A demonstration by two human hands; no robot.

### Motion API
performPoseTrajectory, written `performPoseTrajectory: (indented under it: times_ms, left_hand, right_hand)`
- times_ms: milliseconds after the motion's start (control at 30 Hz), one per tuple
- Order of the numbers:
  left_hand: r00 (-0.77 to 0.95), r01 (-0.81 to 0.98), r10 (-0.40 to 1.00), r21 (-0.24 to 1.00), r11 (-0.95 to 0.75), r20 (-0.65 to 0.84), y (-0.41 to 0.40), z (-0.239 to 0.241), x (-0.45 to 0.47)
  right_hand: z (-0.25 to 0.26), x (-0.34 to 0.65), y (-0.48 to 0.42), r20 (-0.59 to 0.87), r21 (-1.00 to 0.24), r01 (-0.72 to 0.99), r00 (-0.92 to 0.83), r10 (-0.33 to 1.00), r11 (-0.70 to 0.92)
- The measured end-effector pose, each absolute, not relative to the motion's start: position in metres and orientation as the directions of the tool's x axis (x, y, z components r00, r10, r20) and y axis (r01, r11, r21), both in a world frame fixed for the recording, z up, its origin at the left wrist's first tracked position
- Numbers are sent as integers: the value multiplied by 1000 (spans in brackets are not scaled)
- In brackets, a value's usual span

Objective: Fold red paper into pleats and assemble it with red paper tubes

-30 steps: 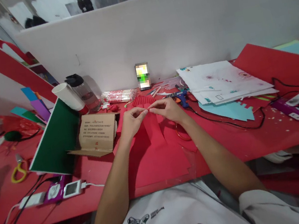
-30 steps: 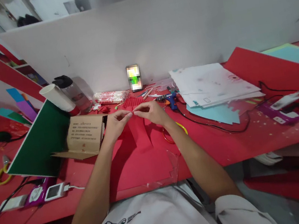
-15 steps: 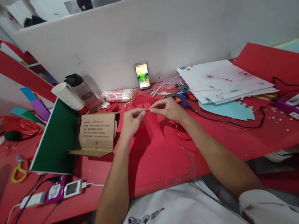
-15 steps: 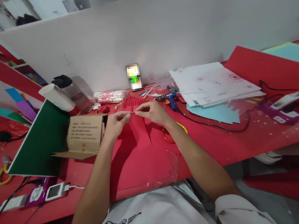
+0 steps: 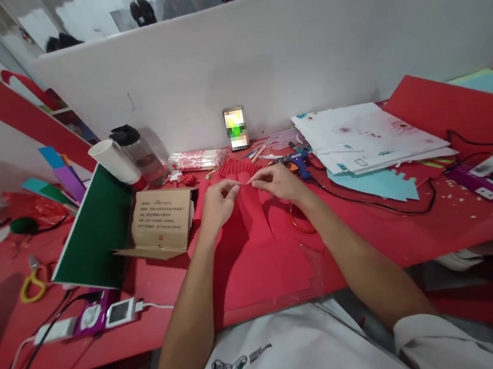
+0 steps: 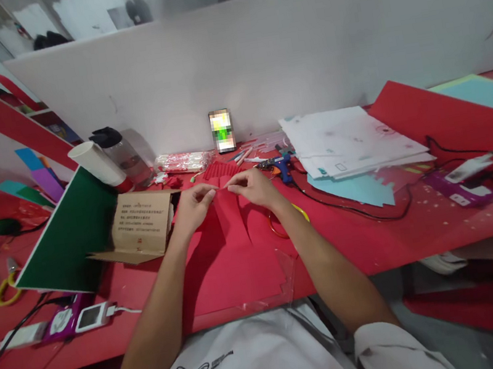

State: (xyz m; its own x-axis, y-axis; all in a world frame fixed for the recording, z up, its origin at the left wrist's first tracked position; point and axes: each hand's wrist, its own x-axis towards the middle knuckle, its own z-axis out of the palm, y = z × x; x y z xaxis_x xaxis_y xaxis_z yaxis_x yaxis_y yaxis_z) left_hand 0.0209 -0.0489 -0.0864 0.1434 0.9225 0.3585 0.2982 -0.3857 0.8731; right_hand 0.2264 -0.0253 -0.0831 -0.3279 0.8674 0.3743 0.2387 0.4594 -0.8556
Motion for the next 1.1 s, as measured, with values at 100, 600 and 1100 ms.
performPoseTrajectory:
  times_ms: [100,600,1100]
  left_hand:
    - [148,310,910,856,-414,387,-51,-85,24]
    - [187,378,876,790,-482,445,-57,-77,25]
    - [126,235,911,880,-413,393,-55,-78,26]
  right_hand:
    - [-82,225,-26,411,-835,250,-311,857,491]
    - [-81,217,-33,451,-840,161,-324,832,518]
    - [-75,218,-35,424,-870,105,-343,838,482]
